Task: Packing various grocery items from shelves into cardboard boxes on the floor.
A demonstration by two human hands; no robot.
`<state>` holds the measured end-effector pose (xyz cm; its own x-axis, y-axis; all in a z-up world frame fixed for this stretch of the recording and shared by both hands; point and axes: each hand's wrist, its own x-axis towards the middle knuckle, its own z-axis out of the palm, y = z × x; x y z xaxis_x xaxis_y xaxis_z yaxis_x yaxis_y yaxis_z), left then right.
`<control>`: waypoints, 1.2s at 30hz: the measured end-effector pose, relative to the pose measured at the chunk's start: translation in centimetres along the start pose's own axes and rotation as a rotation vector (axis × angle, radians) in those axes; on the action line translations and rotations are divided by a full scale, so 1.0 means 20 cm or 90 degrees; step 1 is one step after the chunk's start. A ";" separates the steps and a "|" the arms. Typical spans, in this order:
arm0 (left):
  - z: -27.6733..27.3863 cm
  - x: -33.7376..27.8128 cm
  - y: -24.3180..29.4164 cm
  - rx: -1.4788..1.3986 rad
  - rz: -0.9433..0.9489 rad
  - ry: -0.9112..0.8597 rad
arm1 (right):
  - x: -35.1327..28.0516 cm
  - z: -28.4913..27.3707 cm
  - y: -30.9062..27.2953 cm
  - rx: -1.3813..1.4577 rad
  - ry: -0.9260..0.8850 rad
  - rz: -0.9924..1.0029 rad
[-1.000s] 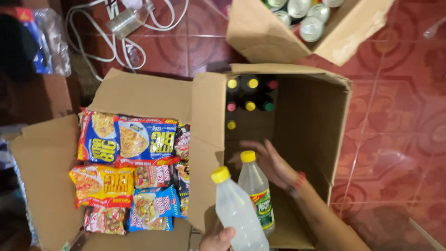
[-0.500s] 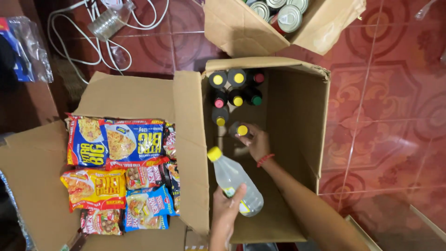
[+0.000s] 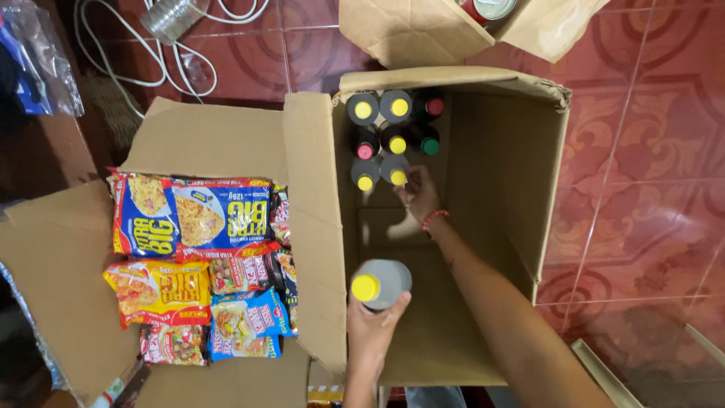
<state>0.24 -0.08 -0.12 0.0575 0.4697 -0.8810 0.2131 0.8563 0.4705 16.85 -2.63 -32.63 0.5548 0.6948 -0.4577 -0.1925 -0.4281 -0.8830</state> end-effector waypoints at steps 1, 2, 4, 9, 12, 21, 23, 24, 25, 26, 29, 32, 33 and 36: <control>0.01 0.00 0.00 -0.039 0.031 0.009 | 0.00 -0.03 0.04 0.065 -0.017 -0.022; 0.02 0.01 0.02 -0.041 0.035 0.008 | -0.02 -0.04 -0.01 0.064 -0.018 -0.026; 0.05 0.02 0.05 0.046 0.119 0.024 | -0.08 -0.09 -0.10 0.038 -0.017 -0.034; 0.10 0.17 -0.05 0.243 0.316 0.086 | -0.59 -0.25 -0.89 0.166 -0.241 0.116; 0.14 0.14 -0.02 0.385 0.350 0.108 | -0.74 -0.22 -1.32 -0.118 -0.285 0.069; 0.20 0.26 -0.10 0.340 0.198 -0.009 | -0.72 -0.11 -1.34 -0.335 -0.076 0.053; 0.20 0.28 -0.13 0.330 0.198 -0.041 | -0.65 -0.10 -1.18 -0.345 -0.047 0.043; 0.19 0.28 -0.18 0.336 0.245 -0.051 | -0.64 -0.10 -1.05 -0.373 0.027 -0.008; 0.18 0.29 -0.22 0.341 0.291 -0.061 | -0.62 -0.11 -0.90 -0.400 0.100 -0.060; 0.17 0.28 -0.25 0.339 0.293 -0.062 | -0.55 -0.11 -0.80 -0.401 0.100 -0.062; 0.16 0.26 -0.27 0.324 0.256 -0.074 | -0.34 -0.12 -0.50 -0.368 0.189 0.123; 0.14 0.23 -0.28 0.306 0.158 -0.073 | -0.20 -0.17 -0.23 -0.314 0.243 0.078; 0.13 0.23 -0.29 0.315 0.148 -0.070 | -0.15 -0.18 -0.18 -0.352 0.266 0.079; 0.11 0.22 -0.34 0.322 0.126 -0.064 | -0.08 -0.21 -0.06 -0.347 0.268 0.113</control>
<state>1.24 -4.33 -7.24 0.2314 0.5668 -0.7907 0.6292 0.5327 0.5660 19.56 -5.71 -30.33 0.8395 0.3521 -0.4139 0.0624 -0.8190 -0.5704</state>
